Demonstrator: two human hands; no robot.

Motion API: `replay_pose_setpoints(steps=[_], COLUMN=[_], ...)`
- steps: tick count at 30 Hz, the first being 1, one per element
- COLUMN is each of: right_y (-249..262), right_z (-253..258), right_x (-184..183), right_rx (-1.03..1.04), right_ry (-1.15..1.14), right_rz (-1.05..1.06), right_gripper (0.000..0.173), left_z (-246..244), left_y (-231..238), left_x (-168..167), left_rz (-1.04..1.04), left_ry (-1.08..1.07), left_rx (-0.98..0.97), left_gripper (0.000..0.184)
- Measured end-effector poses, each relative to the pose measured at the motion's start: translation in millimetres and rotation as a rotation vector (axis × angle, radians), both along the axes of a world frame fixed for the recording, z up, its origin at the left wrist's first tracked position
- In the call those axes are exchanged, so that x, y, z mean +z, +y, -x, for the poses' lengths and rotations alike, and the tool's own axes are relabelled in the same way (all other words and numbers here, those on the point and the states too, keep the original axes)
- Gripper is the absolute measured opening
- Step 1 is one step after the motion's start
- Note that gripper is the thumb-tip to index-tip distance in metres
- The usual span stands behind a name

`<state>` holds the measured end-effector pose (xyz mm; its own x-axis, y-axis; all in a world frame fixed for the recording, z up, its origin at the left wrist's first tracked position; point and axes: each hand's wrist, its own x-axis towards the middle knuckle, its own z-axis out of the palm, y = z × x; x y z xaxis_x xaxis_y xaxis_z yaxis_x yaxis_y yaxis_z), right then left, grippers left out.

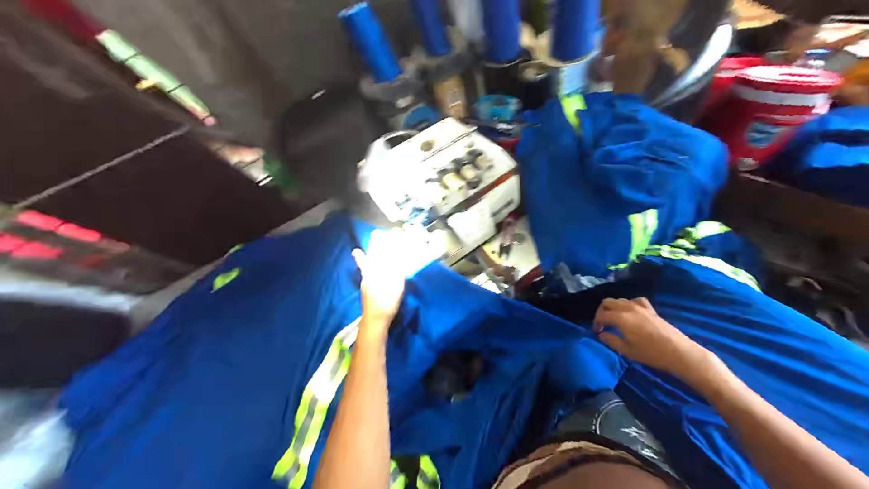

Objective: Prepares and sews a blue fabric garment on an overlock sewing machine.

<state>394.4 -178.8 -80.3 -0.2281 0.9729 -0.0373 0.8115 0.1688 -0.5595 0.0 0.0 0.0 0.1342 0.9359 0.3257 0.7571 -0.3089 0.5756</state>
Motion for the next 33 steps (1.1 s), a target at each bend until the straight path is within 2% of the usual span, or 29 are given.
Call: replay_pose_setpoints(steps=[3, 4, 8, 12, 16, 19, 21, 24, 27, 30, 33], right_y=[40.8, 53.9, 91.5, 104.4, 113.3, 110.8, 102.6, 88.9, 82.0, 87.6, 99.0], right_z=[43.0, 64.4, 144.9, 167.2, 147.4, 136.9, 130.0, 101.6, 52.7, -10.3, -60.6], right_x=[18.8, 25.5, 36.8, 27.2, 26.1, 39.7, 42.5, 45.4, 57.6, 77.6, 93.9], right_rx=[0.063, 0.072, -0.002, -0.058, -0.111, -0.01, 0.037, 0.029, -0.142, -0.436, -0.752], right_ry=[0.105, 0.153, 0.264, 0.336, 0.448, 0.419, 0.344, 0.27, 0.2, 0.158, 0.135], right_rz=[-0.267, -0.297, -0.283, -0.184, -0.379, -0.316, -0.332, -0.333, -0.361, -0.461, -0.54], right_gripper=[0.018, 0.022, 0.036, 0.031, 0.028, 0.03, 0.029, 0.025, 0.022, 0.026, 0.043], left_z=[2.6, 2.8, -5.5, -25.2, -24.9, -19.7, -17.4, -6.4, 11.8, 32.0, 36.9], left_y=[-7.7, -9.2, -17.3, -13.7, 7.0, 8.1, 5.3, 7.2, 5.2, -6.9, -30.1], left_x=[7.8, 9.7, 15.2, 34.3, 29.9, 32.2, 32.8, 24.6, 23.1, 12.2, 8.0], left_rz=[0.085, 0.089, 0.064, 0.307, 0.236, 0.231, 0.226, 0.191, 0.264, 0.03, -0.175], left_ry=[0.143, 0.187, 0.293, 0.453, 0.429, 0.389, 0.389, 0.427, 0.428, 0.231, 0.052], left_rx=[0.031, 0.034, 0.087, 0.21, 0.167, 0.15, 0.157, 0.104, 0.092, 0.026, 0.101], left_gripper=[0.044, 0.043, 0.045, 0.052, 0.058, 0.061, 0.055, 0.054, 0.058, 0.057, 0.055])
